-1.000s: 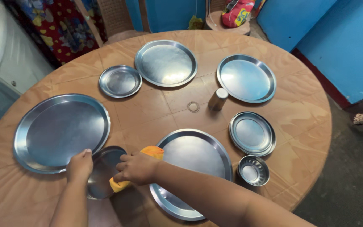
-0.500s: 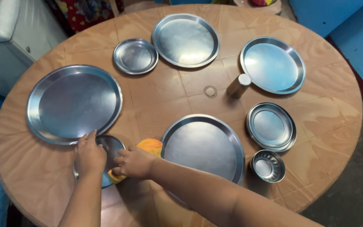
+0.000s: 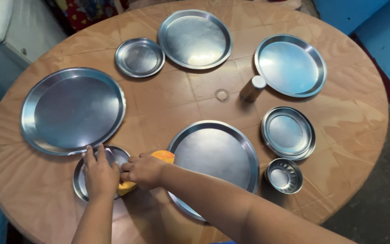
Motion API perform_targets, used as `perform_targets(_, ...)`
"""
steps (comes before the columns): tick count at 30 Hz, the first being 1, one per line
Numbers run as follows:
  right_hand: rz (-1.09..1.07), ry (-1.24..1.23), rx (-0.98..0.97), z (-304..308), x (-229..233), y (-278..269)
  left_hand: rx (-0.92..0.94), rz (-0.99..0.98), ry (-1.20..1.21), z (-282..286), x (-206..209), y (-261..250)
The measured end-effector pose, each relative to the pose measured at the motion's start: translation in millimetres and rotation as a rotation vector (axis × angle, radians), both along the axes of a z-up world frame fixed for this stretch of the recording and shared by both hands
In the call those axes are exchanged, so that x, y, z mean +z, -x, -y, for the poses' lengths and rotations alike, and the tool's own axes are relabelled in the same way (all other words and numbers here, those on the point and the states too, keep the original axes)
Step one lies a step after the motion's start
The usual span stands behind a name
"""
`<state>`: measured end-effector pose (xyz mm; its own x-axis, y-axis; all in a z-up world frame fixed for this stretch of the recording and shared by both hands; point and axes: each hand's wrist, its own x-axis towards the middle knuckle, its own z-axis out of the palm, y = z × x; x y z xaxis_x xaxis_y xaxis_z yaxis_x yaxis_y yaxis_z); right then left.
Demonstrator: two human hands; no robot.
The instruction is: The person wipes several stainless steel plates, bowls, and a metal cup using a yellow cloth on a round table, cleaning each item one by one.
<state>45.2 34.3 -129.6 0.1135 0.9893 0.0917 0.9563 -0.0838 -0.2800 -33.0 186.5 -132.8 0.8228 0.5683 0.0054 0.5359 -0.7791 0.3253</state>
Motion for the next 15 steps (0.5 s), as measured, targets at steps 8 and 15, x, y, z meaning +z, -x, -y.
perform_targets(8,-0.05,-0.177,-0.199,51,30,-28,-0.022,0.054,0.057,28,19,-33)
perform_targets(15,0.073,-0.246,-0.404,127,62,-57,-0.284,0.253,0.041,80,18,-69)
